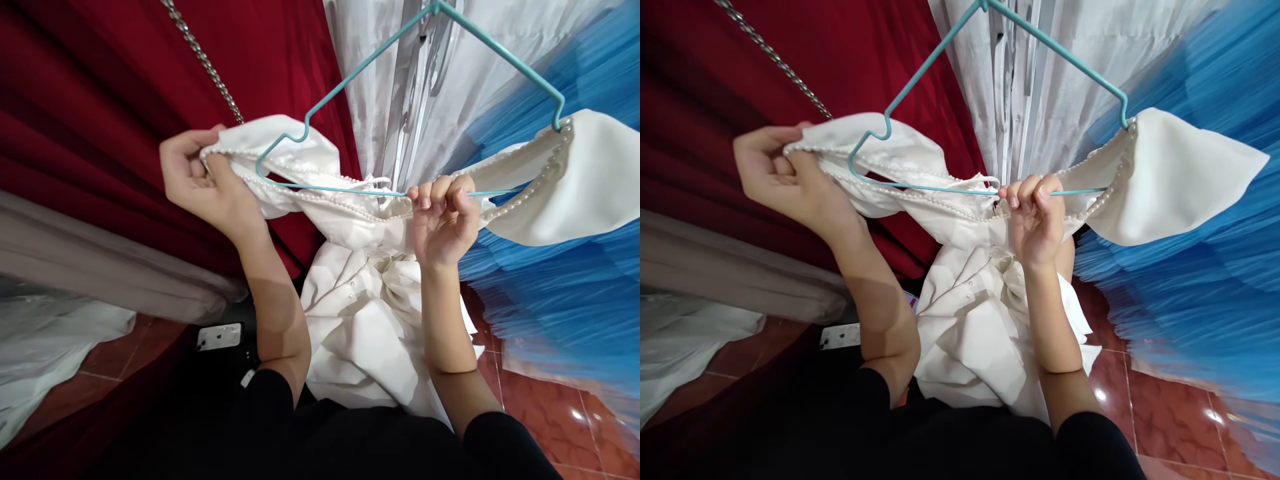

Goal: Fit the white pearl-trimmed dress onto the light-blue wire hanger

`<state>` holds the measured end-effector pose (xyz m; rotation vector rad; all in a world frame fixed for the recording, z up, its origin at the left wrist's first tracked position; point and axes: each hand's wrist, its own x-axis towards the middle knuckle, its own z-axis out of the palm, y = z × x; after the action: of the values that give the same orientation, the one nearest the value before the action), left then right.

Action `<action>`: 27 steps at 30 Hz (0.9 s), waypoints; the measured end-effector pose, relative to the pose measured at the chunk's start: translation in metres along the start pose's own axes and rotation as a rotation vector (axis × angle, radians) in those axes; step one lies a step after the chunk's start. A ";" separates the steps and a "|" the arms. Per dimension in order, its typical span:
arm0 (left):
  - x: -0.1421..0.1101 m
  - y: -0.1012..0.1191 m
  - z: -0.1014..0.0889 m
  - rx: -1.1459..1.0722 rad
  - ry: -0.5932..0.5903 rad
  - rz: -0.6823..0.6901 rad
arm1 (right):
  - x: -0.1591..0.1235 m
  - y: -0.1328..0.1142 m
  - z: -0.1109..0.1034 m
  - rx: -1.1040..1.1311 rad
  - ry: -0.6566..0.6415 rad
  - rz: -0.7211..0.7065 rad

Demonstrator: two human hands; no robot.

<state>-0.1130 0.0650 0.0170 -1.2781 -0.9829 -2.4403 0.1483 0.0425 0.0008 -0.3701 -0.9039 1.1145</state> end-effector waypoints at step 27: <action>-0.088 0.082 0.050 -0.493 -0.224 -0.656 | -0.010 -0.044 -0.026 -0.661 0.278 -0.346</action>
<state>0.0107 0.0259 0.0053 -1.6028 -1.0114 -3.2505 0.1939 0.0191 0.0107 -0.8513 -1.0237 0.4085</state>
